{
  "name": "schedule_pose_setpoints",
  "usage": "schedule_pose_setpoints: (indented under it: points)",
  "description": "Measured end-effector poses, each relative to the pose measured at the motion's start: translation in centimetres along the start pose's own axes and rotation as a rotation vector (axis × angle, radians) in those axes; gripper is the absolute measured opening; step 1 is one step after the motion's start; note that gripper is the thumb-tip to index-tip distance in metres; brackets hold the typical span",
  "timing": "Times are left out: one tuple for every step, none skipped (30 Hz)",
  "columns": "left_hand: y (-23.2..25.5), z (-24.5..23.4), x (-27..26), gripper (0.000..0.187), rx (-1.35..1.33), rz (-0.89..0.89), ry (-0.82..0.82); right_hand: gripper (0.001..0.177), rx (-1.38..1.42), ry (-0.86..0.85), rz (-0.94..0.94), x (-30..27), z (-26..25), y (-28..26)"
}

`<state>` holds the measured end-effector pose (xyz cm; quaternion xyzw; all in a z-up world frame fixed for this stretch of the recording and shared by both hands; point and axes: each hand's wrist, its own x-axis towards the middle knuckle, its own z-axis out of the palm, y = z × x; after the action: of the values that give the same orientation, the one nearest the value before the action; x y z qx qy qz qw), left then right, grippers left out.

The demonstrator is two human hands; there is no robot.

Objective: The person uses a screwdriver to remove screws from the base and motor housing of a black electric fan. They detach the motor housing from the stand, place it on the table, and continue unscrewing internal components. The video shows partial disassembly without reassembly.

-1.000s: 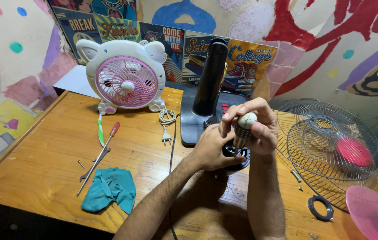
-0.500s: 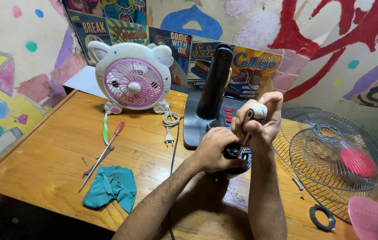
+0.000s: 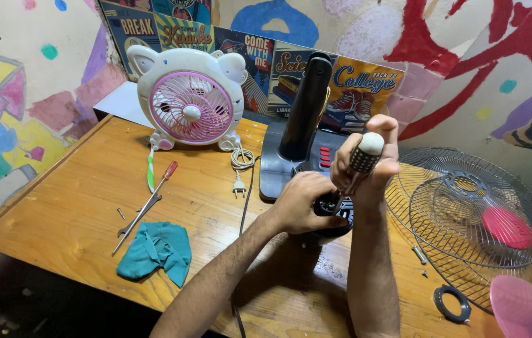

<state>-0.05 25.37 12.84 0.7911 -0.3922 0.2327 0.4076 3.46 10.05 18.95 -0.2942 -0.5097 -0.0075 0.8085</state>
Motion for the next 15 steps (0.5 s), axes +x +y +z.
schedule_pose_setpoints:
  points:
    - [0.0,0.0,0.0,0.048,-0.008,0.009,0.011,0.059,-0.067,0.011,-0.012,0.1,-0.1,-0.1]
    - [0.0,0.0,-0.1,0.048,-0.018,0.016,0.022,0.054,-0.135,0.024,-0.022,0.1,-0.2,-0.2]
    - [0.0,0.0,-0.1,0.049,-0.015,0.017,0.020,0.051,-0.202,0.038,-0.032,0.0,-0.2,-0.3]
    - [0.0,0.1,-0.1,0.049,-0.012,0.020,0.019,0.050,-0.211,0.052,-0.032,0.0,-0.4,-0.4]
    - [-0.1,0.0,0.0,0.049,-0.009,0.023,0.018,0.049,-0.221,0.066,-0.031,0.1,-0.5,-0.4]
    - [-0.3,-0.1,0.0,0.049,-0.031,0.031,-0.004,0.049,-0.230,0.080,-0.030,0.1,-0.7,-0.5]
    - [-0.5,-0.3,-0.1,0.050,-0.053,0.040,-0.027,0.048,-0.221,0.089,-0.001,0.0,-0.9,-0.5]
    - [-0.7,-0.6,-0.1,0.050,-0.075,0.049,-0.050,0.049,-0.211,0.098,0.027,-0.1,-1.0,-0.7]
    - [-0.9,-0.8,-0.1,0.050,-0.099,0.052,-0.071,0.051,-0.201,0.108,0.055,-0.3,-1.1,-0.9]
    - [-1.1,-1.1,-0.1,0.051,-0.123,0.056,-0.091,0.051,-0.163,0.119,0.082,-0.4,-1.2,-0.9]
    - [-1.2,-1.3,-0.1,0.051,-0.147,0.059,-0.112,0.052,-0.123,0.130,0.109,-0.4,-1.3,-1.0]
    - [-1.4,-1.5,0.0,0.050,-0.190,0.018,-0.143,0.053,-0.085,0.141,0.135,-0.5,-1.4,-1.0]
    - [-1.6,-1.7,0.1,0.049,-0.233,-0.022,-0.175,0.054,-0.063,0.120,0.146,-0.5,-1.4,-1.1]
    - [-1.6,-1.8,0.1,0.048,-0.277,-0.065,-0.207,0.054,-0.040,0.099,0.158,-0.5,-1.3,-1.1]
    - [-1.5,-1.9,0.0,0.047,-0.256,-0.038,-0.194,0.054,-0.017,0.079,0.170,-0.5,-1.2,-1.1]
